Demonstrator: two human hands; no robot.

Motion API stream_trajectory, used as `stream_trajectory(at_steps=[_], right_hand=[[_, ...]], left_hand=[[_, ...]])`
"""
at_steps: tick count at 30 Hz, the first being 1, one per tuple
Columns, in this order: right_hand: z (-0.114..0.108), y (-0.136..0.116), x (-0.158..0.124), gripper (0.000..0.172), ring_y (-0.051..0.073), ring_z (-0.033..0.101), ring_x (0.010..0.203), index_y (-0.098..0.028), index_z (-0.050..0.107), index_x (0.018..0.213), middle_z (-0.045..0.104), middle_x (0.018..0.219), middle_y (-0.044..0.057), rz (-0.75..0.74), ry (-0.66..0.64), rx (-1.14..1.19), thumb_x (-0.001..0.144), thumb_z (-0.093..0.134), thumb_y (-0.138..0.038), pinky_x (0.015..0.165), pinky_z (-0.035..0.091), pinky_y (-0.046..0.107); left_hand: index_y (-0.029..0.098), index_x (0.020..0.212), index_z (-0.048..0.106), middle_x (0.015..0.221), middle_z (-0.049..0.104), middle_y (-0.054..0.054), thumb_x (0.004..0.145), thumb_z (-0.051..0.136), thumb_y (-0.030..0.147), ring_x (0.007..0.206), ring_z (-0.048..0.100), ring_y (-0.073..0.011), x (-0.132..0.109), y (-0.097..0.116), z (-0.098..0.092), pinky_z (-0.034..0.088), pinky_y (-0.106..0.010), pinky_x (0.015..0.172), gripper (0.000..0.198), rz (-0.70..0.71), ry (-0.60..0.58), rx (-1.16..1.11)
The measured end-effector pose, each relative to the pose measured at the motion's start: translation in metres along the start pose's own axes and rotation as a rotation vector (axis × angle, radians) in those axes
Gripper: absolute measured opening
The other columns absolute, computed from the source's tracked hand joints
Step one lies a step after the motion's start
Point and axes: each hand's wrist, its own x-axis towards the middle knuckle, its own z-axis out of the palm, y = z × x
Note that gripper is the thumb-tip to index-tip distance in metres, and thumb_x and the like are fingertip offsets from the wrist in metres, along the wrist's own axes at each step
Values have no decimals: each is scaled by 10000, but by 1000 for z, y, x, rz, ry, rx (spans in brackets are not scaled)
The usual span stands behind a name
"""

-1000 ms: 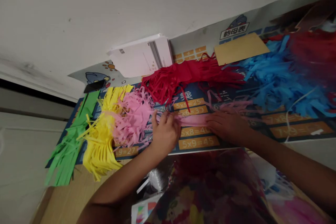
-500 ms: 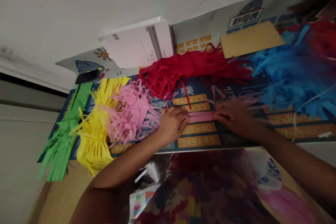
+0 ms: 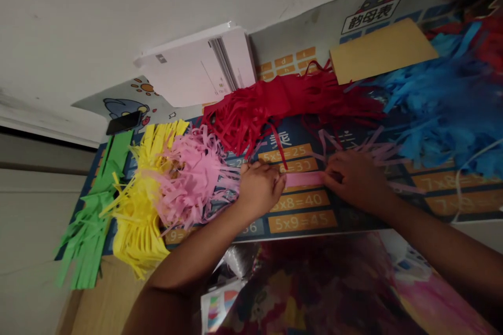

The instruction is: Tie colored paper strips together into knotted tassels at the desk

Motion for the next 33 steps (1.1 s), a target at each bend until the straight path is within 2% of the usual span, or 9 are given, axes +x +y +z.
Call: stream_trajectory(at_steps=[3,6,9,12,15,18,25,29,33], right_hand=[[0,-1,1,243,237,563,771,-204,593,659,635,767,56,16,-13,-20,880,582,-305,703,305,364],[-7,-5,-1,152,268,582,860,-188,662,809,690,895,90,1,96,-86,887,615,-311,760,317,389],[-18,-13,-6,122,281,575,1013,-212,697,969,727,1044,87,-205,192,-161,945,601,-283,890,294,445],[-21,-17,-6,134,252,569,1030,-219,690,941,740,957,50,-456,90,-196,982,563,-221,934,272,454],[-18,-13,1,183,235,568,980,-208,680,896,730,909,35,-522,38,-236,972,532,-133,940,275,458],[-20,-14,11,237,229,565,920,-206,675,826,718,855,43,-439,43,-235,987,505,-165,914,292,456],[-24,-38,10,207,241,535,937,-199,674,888,705,906,51,-417,46,-274,980,498,-142,868,300,439],[-11,-17,-4,210,228,562,950,-233,703,905,727,909,5,-434,85,-224,976,533,-132,910,293,435],[-2,16,-9,173,227,595,973,-267,744,886,737,940,-2,-324,141,-27,974,596,-254,878,325,408]], left_hand=[[210,730,657,723,675,-39,965,556,394,768,593,-223,-1,-1,2,341,-398,742,315,-7,25,36],[215,924,701,899,710,-63,961,581,377,881,600,-244,-4,-1,1,359,-412,801,205,52,137,117],[257,1057,692,1037,719,-39,977,559,241,1031,583,-232,-10,-1,-3,344,-431,933,156,318,167,168],[238,1050,696,968,729,-27,975,544,235,1030,580,-231,-12,2,-10,321,-467,1013,169,469,96,207],[194,1046,706,925,727,-59,956,550,313,992,585,-263,-9,6,-14,312,-535,1041,216,464,73,243],[198,958,720,897,730,-69,939,564,313,972,591,-271,-2,8,-12,298,-569,1058,194,436,96,238],[217,855,698,795,729,-17,982,543,241,889,610,-224,-4,5,-6,318,-541,1011,202,396,248,273],[263,997,712,899,763,10,983,576,215,928,618,-211,-22,-1,-5,319,-499,1001,145,425,246,236],[284,947,748,913,775,-2,966,615,295,917,628,-200,-27,-7,-4,349,-458,942,135,279,221,38]])
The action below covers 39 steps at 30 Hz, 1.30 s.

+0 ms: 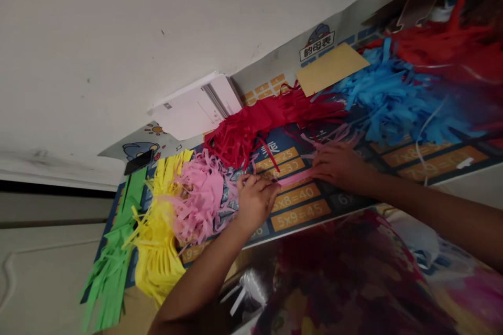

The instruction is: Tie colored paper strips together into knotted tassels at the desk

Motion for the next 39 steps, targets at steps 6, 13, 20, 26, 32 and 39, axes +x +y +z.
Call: stream_trajectory(at_steps=[6,13,20,26,32,39], right_hand=[[3,14,3,208,244,589,949,-226,753,822,695,944,56,185,-78,198,934,648,-366,800,363,370],[2,10,6,196,255,576,923,-207,690,751,668,945,61,261,-105,196,883,696,-350,764,361,362],[1,8,8,162,245,567,902,-205,693,772,687,926,50,291,-113,145,866,715,-335,761,338,357],[-14,-8,14,145,242,546,1113,-261,760,883,745,1027,7,-69,-10,33,961,642,-293,985,244,452],[-8,-10,25,240,226,530,1043,-203,705,848,725,935,22,-137,-129,-101,1008,526,-204,972,254,442],[-7,-21,34,107,247,522,1033,-187,684,893,715,993,53,-100,-63,-175,960,607,-219,929,255,439]], left_hand=[[246,836,745,918,771,-34,961,606,380,896,622,-209,11,-3,6,345,-435,890,230,-199,-50,-137],[210,661,660,733,698,-8,903,666,328,795,568,-194,20,-6,10,303,-388,803,269,-286,-162,-183],[202,719,676,733,676,-16,903,672,335,780,568,-192,19,-8,12,305,-379,768,226,-221,-85,-114],[269,1004,727,917,725,1,967,587,220,975,574,-201,22,-1,3,298,-449,989,152,309,12,179],[203,934,733,862,731,-33,974,570,334,943,583,-225,34,6,7,304,-490,1007,213,262,-16,165],[206,840,710,808,725,-25,970,586,271,877,580,-202,37,6,16,310,-473,950,191,195,66,176]])
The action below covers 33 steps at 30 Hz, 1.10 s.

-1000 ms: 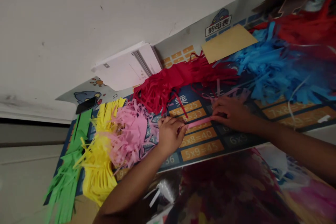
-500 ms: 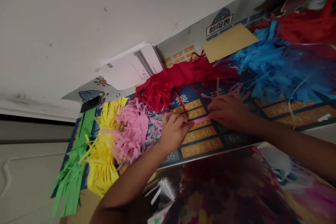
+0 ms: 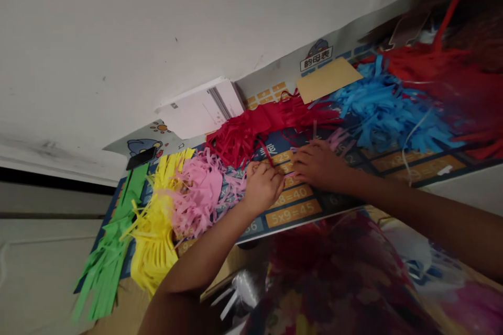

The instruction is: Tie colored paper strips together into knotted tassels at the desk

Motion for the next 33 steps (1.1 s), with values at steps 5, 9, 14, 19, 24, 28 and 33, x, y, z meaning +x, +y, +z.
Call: stream_trajectory(at_steps=[5,9,14,19,24,28,33], right_hand=[[6,-5,-13,224,206,540,886,-186,675,855,690,831,15,-79,54,-28,992,510,-122,903,282,405],[15,13,-30,193,219,570,935,-212,714,878,719,902,16,-37,131,104,992,558,-206,857,305,387],[21,27,-33,194,242,567,933,-219,754,818,696,929,61,156,58,359,941,641,-318,793,340,367],[20,28,-29,200,249,560,958,-210,737,785,664,934,70,256,-26,450,917,640,-323,793,368,366],[9,19,-19,151,264,564,965,-198,698,783,674,920,69,304,-85,337,880,668,-309,789,351,378],[-4,5,-7,97,268,556,1050,-245,721,911,726,1009,33,101,-40,145,909,644,-186,871,292,431],[-2,-1,-3,155,207,553,909,-227,708,881,714,875,0,-148,-31,51,955,599,-146,847,289,413]], left_hand=[[227,921,716,837,726,-7,980,584,217,920,583,-200,-20,1,-1,332,-438,944,145,47,-16,-4],[274,1005,744,940,753,-17,974,596,235,936,606,-202,-36,-3,0,394,-418,926,156,-56,-8,-203],[228,842,764,816,738,-38,919,676,311,823,636,-192,-36,-8,4,473,-357,791,144,-346,-25,-561],[222,782,748,788,725,-26,910,682,315,798,635,-189,-27,-5,0,442,-355,763,171,-480,-92,-583],[219,710,700,733,686,-12,890,684,320,794,610,-195,-19,0,-3,377,-372,749,208,-488,-155,-392],[293,964,759,928,729,-14,928,633,242,918,593,-206,-22,1,-3,335,-421,862,140,-256,-93,-267],[271,1080,733,1008,749,-19,981,565,229,996,580,-203,-22,5,-2,297,-455,951,199,-10,-68,-160]])
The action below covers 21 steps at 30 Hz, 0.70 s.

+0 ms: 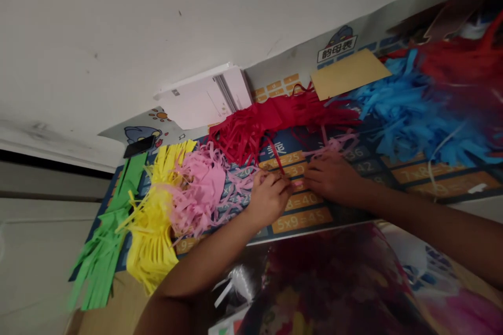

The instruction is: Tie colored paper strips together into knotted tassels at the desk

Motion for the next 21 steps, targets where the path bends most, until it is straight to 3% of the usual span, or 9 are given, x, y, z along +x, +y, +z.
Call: stream_trajectory(at_steps=[6,8,10,12,16,18,21], right_hand=[[5,-7,4,266,203,566,862,-226,695,784,703,791,13,84,26,-10,992,533,-191,853,308,420],[-7,-18,4,257,216,587,885,-230,711,801,723,825,28,133,45,9,988,536,-217,860,327,427],[-28,-32,1,250,225,602,887,-222,734,838,739,864,45,224,78,78,993,543,-265,845,349,422],[-51,-47,-4,279,220,619,887,-230,758,897,746,907,50,334,69,346,1006,528,-345,827,383,396],[-76,-64,-13,314,176,627,747,-242,777,860,726,832,25,523,-150,1305,886,642,-525,673,445,302],[-73,-71,-18,314,139,579,634,-225,768,773,698,741,6,675,-163,1631,732,784,-536,591,421,262],[-60,-83,-25,309,105,542,594,-214,751,696,678,706,-6,832,5,1785,596,892,-470,555,399,227]], left_hand=[[219,917,720,884,738,-17,976,581,230,866,606,-186,13,1,10,321,-483,954,151,31,50,86],[204,894,706,872,741,-16,968,593,212,846,620,-179,13,5,1,338,-479,958,136,60,112,122],[203,931,696,879,746,-8,965,602,217,859,640,-169,9,14,-20,342,-475,995,101,116,202,135],[224,979,692,905,754,10,964,607,229,898,657,-157,2,26,-47,327,-474,1058,86,180,300,119],[248,960,698,887,772,47,972,572,182,869,677,-135,-3,53,-93,287,-476,1132,143,270,423,65],[244,949,700,870,780,49,984,546,171,839,683,-129,-3,63,-100,283,-465,1140,173,260,454,13],[251,988,707,887,784,32,957,608,183,856,694,-136,-2,77,-92,331,-448,1112,124,132,476,-93]])
